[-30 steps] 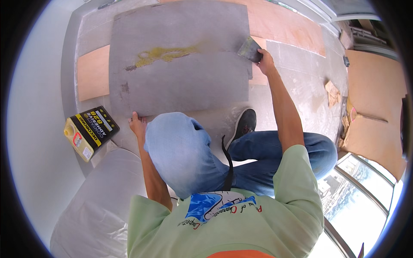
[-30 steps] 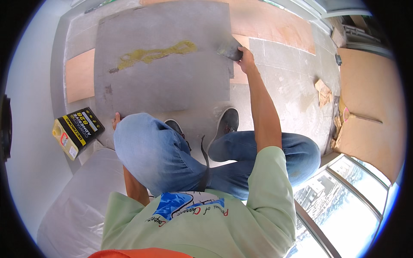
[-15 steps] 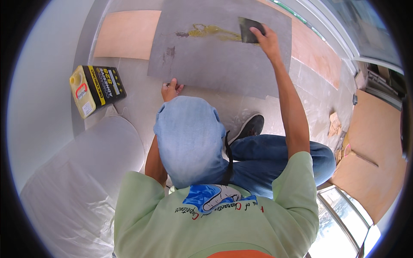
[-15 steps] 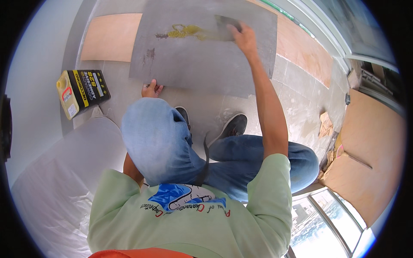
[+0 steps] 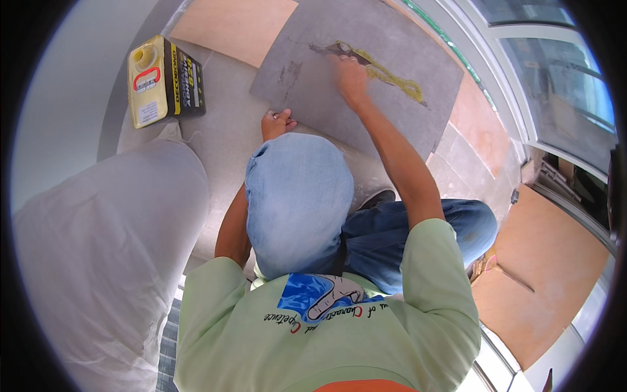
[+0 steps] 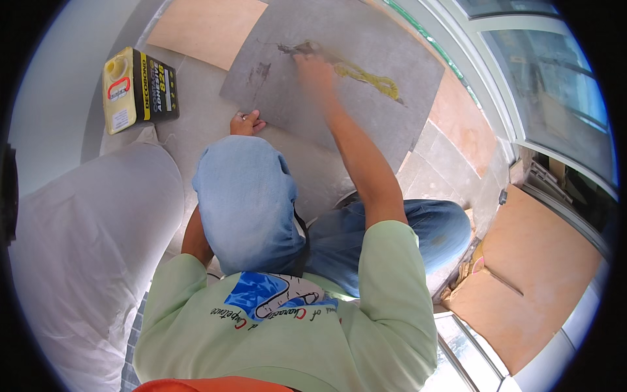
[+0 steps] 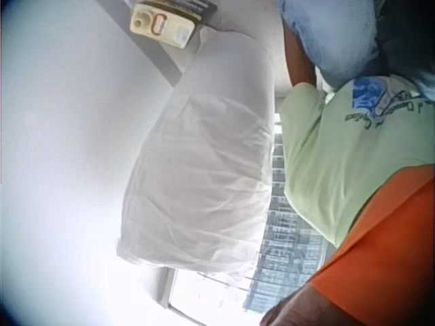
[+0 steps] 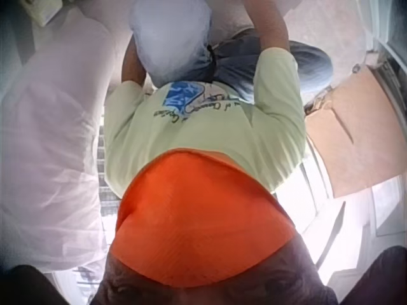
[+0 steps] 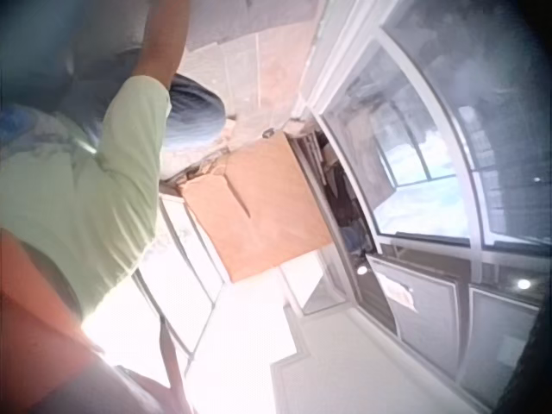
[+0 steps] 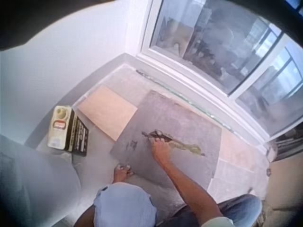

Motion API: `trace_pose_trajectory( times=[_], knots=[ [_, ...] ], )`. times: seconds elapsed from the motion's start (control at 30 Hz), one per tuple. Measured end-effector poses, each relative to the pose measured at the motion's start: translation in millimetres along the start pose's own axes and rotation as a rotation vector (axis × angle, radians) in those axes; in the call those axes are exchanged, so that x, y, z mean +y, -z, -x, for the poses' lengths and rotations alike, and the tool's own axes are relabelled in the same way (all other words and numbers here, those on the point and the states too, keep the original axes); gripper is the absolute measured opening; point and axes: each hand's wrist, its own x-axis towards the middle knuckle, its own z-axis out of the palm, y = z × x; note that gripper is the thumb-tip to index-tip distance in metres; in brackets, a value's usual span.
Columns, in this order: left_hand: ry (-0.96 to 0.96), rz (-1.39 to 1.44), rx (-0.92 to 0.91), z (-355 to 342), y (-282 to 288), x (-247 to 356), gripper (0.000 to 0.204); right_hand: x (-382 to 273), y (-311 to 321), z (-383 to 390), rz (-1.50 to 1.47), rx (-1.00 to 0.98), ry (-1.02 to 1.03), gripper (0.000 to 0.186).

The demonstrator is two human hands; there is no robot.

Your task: The person adjusts the head-mounted camera, walks to a work area, picks up a tile and adhesive, then sits on the floor and spreads adhesive on the back of the tile using a notched trowel.

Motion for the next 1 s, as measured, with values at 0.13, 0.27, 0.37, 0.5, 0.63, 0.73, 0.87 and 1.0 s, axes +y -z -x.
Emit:
trace_pose_trajectory(
  times=[0.13, 0.27, 0.37, 0.5, 0.63, 0.73, 0.87, 1.0],
  knots=[
    [-0.014, 0.005, 0.007, 5, -2, 3, 0.023, -11, 23, -35, -0.075, -0.279, -0.102, 0.028],
    [-0.030, 0.001, 0.005, 11, 0, 6, 0.024, 12, 34, -91, -0.256, -0.217, -0.154, 0.029],
    [-0.030, 0.018, -0.019, 12, -3, 10, 0.025, 16, 24, -103, -0.197, -0.061, -0.033, 0.031],
    [-0.029, 0.059, 0.081, 19, 5, 16, 0.027, 1, 6, -101, -0.069, -0.082, 0.117, 0.032],
    [-0.402, -0.427, 0.462, 19, 27, 31, 0.038, 15, 7, -119, -0.216, -0.209, 0.039, 0.030],
    [-0.593, -0.453, 0.470, 1, 32, 49, 0.047, 23, 3, -123, -0.124, -0.117, -0.030, 0.029],
    [-0.688, -0.736, 0.457, -27, 23, 74, 0.050, -2, -20, -97, -0.019, -0.058, 0.122, 0.030],
    [-0.578, -0.882, 0.370, -40, 11, 90, 0.050, -1, -20, -93, -0.144, -0.160, 0.094, 0.031]
  ],
)
